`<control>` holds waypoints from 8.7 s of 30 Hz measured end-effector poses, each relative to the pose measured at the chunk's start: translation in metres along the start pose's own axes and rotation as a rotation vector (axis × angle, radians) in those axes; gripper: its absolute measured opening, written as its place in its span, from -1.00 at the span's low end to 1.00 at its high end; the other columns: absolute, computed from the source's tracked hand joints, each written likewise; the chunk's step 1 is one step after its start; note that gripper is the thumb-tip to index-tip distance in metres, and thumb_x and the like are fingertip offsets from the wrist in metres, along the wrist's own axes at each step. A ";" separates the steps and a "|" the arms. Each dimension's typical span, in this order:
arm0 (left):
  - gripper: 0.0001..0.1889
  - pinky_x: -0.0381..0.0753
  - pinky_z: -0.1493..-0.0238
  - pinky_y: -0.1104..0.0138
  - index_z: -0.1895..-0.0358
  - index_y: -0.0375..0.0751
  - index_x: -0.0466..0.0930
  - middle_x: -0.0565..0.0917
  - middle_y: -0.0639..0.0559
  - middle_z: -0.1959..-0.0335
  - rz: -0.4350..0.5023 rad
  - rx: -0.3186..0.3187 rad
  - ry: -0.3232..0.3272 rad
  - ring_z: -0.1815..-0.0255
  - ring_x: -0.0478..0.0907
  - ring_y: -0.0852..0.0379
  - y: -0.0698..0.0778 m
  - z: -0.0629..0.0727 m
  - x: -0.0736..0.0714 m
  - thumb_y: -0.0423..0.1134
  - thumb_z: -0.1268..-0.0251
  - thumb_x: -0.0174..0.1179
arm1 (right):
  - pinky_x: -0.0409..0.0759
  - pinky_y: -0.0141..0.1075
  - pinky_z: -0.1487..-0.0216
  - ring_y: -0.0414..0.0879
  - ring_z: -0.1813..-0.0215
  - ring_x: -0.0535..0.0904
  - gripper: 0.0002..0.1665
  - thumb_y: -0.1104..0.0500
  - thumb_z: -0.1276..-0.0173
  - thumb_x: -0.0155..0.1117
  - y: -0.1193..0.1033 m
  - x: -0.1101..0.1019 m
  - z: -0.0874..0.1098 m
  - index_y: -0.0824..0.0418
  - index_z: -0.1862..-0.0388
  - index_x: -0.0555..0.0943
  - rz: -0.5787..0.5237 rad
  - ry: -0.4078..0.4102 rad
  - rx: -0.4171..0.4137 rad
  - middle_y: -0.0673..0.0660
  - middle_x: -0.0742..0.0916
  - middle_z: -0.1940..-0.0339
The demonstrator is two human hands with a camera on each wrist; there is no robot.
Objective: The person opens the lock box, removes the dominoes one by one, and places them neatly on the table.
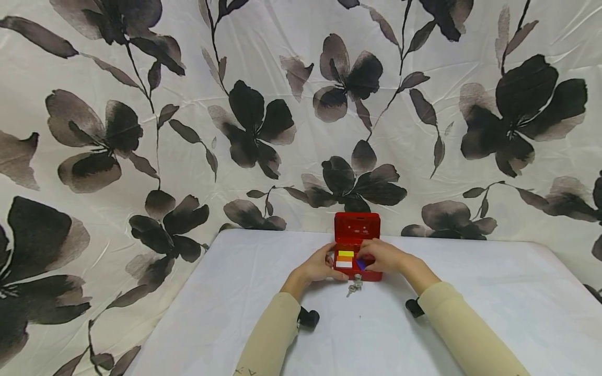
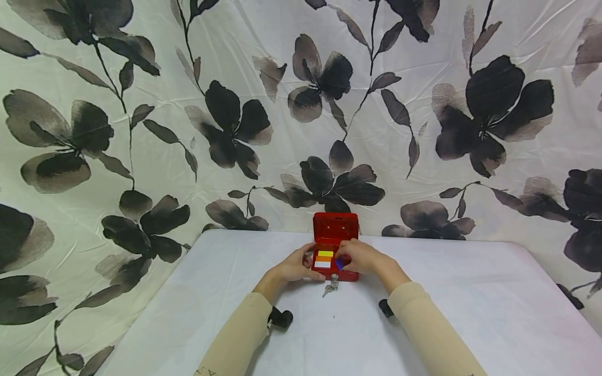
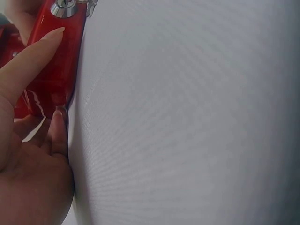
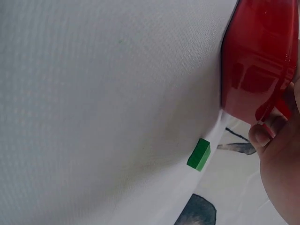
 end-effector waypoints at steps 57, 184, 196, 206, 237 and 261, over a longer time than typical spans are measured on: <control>0.04 0.52 -0.07 0.17 -0.59 -0.04 0.21 0.49 -0.04 0.10 0.018 -0.011 0.005 -0.03 0.37 0.03 0.002 0.001 0.000 -0.22 0.00 0.62 | 0.49 -0.22 0.20 0.19 0.01 0.46 -0.48 -0.01 -0.34 0.48 0.017 -0.018 0.047 0.18 -0.20 0.63 -0.372 0.205 0.140 0.11 0.67 0.04; 0.08 0.59 -0.16 0.17 -0.58 0.08 0.23 0.51 0.01 0.01 0.014 -0.017 0.017 -0.07 0.39 0.02 -0.001 0.000 0.000 -0.18 0.07 0.66 | 0.51 0.19 -0.14 0.21 -0.02 0.56 -0.26 0.10 -0.29 0.49 0.062 -0.027 0.097 0.43 -0.32 0.44 -0.169 0.128 0.244 0.38 0.63 -0.07; 0.08 0.58 -0.15 0.16 -0.59 0.02 0.21 0.50 -0.03 0.03 0.041 -0.030 0.001 -0.09 0.37 0.01 -0.002 -0.003 0.000 -0.20 0.05 0.65 | 0.51 0.25 -0.19 0.34 -0.16 0.54 -0.27 0.06 -0.33 0.47 0.043 -0.037 0.099 0.41 -0.34 0.46 -0.188 0.142 0.198 0.43 0.58 -0.23; 0.06 0.57 -0.10 0.17 -0.59 -0.01 0.21 0.49 -0.04 0.05 0.045 -0.025 -0.004 -0.06 0.37 0.01 -0.002 -0.002 0.000 -0.24 0.03 0.63 | 0.51 0.26 -0.23 0.34 -0.22 0.53 -0.38 0.18 -0.40 0.39 0.024 -0.034 0.079 0.40 -0.35 0.47 -0.170 0.139 0.171 0.40 0.58 -0.26; 0.06 0.57 -0.06 0.25 -0.59 0.06 0.22 0.51 0.02 0.06 0.015 0.008 -0.007 -0.01 0.40 0.04 -0.002 -0.002 0.000 -0.16 0.03 0.64 | 0.59 0.11 -0.13 0.14 -0.02 0.58 -0.43 0.08 -0.30 0.51 -0.011 -0.001 0.019 0.27 -0.23 0.64 0.272 0.078 0.255 0.23 0.76 -0.03; 0.07 0.56 -0.12 0.20 -0.59 0.07 0.22 0.51 0.01 0.04 -0.001 -0.020 0.017 -0.03 0.40 0.03 0.000 0.002 0.000 -0.16 0.05 0.65 | 0.65 -0.06 0.02 -0.04 0.22 0.50 -0.66 0.22 -0.26 0.52 -0.004 0.002 0.013 0.24 0.00 0.71 0.004 0.068 0.302 0.03 0.70 0.33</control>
Point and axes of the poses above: each hand's wrist, its own z-axis away from the middle knuckle, its own x-axis out of the palm, y = z × x, the point moved 3 cm from there along -z, towards the middle knuckle
